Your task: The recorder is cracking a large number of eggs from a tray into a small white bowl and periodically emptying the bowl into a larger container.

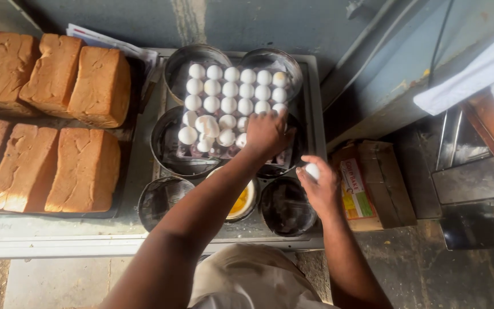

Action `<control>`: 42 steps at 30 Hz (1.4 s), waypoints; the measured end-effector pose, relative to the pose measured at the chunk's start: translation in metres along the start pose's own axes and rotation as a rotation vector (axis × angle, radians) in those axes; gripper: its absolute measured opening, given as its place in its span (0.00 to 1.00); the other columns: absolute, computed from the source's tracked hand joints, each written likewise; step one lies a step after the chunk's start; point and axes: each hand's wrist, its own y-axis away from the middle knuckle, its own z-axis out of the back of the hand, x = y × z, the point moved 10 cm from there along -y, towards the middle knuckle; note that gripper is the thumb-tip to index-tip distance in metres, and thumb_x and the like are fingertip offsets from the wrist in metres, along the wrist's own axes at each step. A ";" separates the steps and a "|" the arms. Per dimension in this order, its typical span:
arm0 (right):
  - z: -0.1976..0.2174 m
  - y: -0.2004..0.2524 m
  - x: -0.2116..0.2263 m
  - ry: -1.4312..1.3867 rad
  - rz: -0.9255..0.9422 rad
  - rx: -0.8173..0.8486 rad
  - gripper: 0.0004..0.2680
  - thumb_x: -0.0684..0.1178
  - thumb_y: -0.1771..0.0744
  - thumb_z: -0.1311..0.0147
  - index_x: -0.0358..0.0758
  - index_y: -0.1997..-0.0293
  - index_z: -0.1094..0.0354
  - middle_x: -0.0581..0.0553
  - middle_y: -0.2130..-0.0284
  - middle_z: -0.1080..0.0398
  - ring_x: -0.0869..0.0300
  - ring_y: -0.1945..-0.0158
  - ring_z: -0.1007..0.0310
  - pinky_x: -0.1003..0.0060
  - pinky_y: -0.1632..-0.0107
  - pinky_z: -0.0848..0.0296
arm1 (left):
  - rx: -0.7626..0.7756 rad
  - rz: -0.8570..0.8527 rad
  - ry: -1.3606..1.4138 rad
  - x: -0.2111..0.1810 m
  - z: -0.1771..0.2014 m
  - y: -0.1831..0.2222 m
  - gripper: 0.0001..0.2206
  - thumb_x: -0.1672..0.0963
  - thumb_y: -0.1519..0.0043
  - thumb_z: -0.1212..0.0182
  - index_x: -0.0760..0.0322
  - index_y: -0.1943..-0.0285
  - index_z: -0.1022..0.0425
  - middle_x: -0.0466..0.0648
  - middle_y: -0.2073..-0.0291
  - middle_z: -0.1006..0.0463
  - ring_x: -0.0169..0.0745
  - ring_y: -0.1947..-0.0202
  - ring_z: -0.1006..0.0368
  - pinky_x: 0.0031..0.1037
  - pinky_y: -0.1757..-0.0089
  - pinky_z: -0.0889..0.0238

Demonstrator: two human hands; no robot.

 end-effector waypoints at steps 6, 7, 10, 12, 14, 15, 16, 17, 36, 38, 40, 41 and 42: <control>0.022 0.012 -0.041 -0.113 -0.030 -0.020 0.11 0.43 0.34 0.39 0.39 0.47 0.28 0.48 0.68 0.26 0.66 0.70 0.26 0.72 0.69 0.25 | 0.283 0.264 -0.054 0.024 -0.045 -0.023 0.29 0.41 0.39 0.39 0.62 0.40 0.34 0.53 0.60 0.19 0.53 0.61 0.20 0.44 0.62 0.27; 0.023 0.012 -0.046 -0.116 -0.031 -0.018 0.11 0.43 0.34 0.39 0.39 0.47 0.28 0.48 0.68 0.26 0.66 0.70 0.26 0.72 0.69 0.25 | 0.285 0.266 -0.056 0.024 -0.047 -0.022 0.29 0.41 0.39 0.39 0.62 0.40 0.34 0.53 0.60 0.19 0.53 0.61 0.20 0.44 0.62 0.27; 0.021 0.014 -0.053 -0.195 -0.016 -0.019 0.10 0.43 0.34 0.39 0.38 0.48 0.27 0.48 0.67 0.26 0.66 0.71 0.27 0.75 0.70 0.26 | 0.291 0.335 0.005 0.035 -0.055 -0.016 0.27 0.43 0.39 0.37 0.62 0.41 0.35 0.54 0.63 0.19 0.51 0.65 0.18 0.42 0.64 0.26; 0.010 0.016 -0.070 -0.352 -0.184 0.032 0.11 0.45 0.34 0.40 0.39 0.46 0.28 0.48 0.66 0.28 0.65 0.72 0.29 0.73 0.74 0.34 | 0.129 0.290 0.025 0.036 -0.049 -0.015 0.26 0.45 0.42 0.32 0.61 0.42 0.32 0.53 0.63 0.19 0.54 0.62 0.20 0.44 0.61 0.28; 0.002 0.018 -0.085 -0.512 -0.245 0.039 0.12 0.45 0.33 0.41 0.39 0.45 0.31 0.47 0.65 0.28 0.65 0.71 0.29 0.73 0.73 0.34 | 0.012 0.276 0.090 0.034 -0.030 -0.005 0.27 0.47 0.44 0.31 0.62 0.40 0.33 0.54 0.65 0.19 0.54 0.63 0.21 0.45 0.62 0.29; -0.006 0.019 -0.093 -0.681 -0.311 0.041 0.12 0.45 0.32 0.42 0.39 0.44 0.33 0.46 0.64 0.27 0.64 0.71 0.29 0.73 0.73 0.34 | -0.099 0.255 0.147 0.033 -0.015 -0.002 0.29 0.49 0.45 0.30 0.64 0.38 0.34 0.55 0.67 0.19 0.55 0.64 0.22 0.46 0.62 0.29; -0.007 0.015 -0.088 -0.677 -0.303 0.040 0.12 0.45 0.32 0.42 0.39 0.44 0.33 0.46 0.64 0.27 0.64 0.71 0.29 0.73 0.73 0.34 | -0.107 0.252 0.151 0.038 -0.012 0.002 0.29 0.49 0.45 0.30 0.64 0.38 0.34 0.55 0.67 0.19 0.55 0.64 0.22 0.46 0.62 0.29; -0.016 0.019 -0.086 -0.713 -0.336 0.084 0.13 0.46 0.33 0.44 0.40 0.43 0.36 0.46 0.62 0.27 0.64 0.68 0.28 0.72 0.70 0.31 | -0.222 0.191 0.356 0.041 -0.003 0.014 0.27 0.51 0.46 0.30 0.64 0.40 0.32 0.54 0.67 0.18 0.51 0.65 0.21 0.42 0.62 0.28; -0.100 0.050 0.056 -0.349 0.094 0.244 0.14 0.45 0.29 0.52 0.38 0.35 0.40 0.47 0.56 0.31 0.64 0.64 0.30 0.72 0.69 0.32 | -0.015 0.622 1.697 0.087 -0.065 0.178 0.11 0.52 0.33 0.57 0.52 0.48 0.31 0.46 0.57 0.25 0.33 0.62 0.30 0.23 0.67 0.36; -0.116 0.044 0.040 -0.428 -0.025 0.348 0.15 0.43 0.31 0.51 0.41 0.35 0.40 0.48 0.59 0.31 0.66 0.66 0.31 0.74 0.71 0.33 | -0.013 0.600 1.708 0.091 -0.062 0.177 0.08 0.55 0.34 0.52 0.54 0.48 0.33 0.47 0.57 0.26 0.34 0.62 0.32 0.23 0.66 0.38; -0.134 0.044 0.023 -0.510 -0.150 0.458 0.16 0.42 0.32 0.49 0.44 0.35 0.41 0.50 0.63 0.32 0.68 0.68 0.31 0.76 0.74 0.33 | -0.017 0.586 1.717 0.094 -0.059 0.180 0.09 0.57 0.35 0.47 0.56 0.47 0.35 0.48 0.57 0.27 0.35 0.62 0.34 0.24 0.65 0.40; -0.138 0.043 0.014 -0.513 -0.177 0.485 0.16 0.42 0.32 0.49 0.42 0.36 0.39 0.50 0.63 0.31 0.68 0.68 0.30 0.76 0.73 0.33 | -0.041 0.486 1.704 0.090 -0.053 0.179 0.10 0.59 0.36 0.45 0.59 0.47 0.35 0.48 0.56 0.27 0.36 0.59 0.30 0.25 0.60 0.34; -0.142 0.043 0.005 -0.516 -0.205 0.512 0.16 0.41 0.33 0.48 0.40 0.36 0.37 0.50 0.64 0.29 0.69 0.67 0.28 0.76 0.73 0.33 | -0.065 0.385 1.690 0.086 -0.046 0.178 0.11 0.61 0.37 0.43 0.62 0.47 0.36 0.48 0.56 0.27 0.37 0.56 0.26 0.27 0.55 0.29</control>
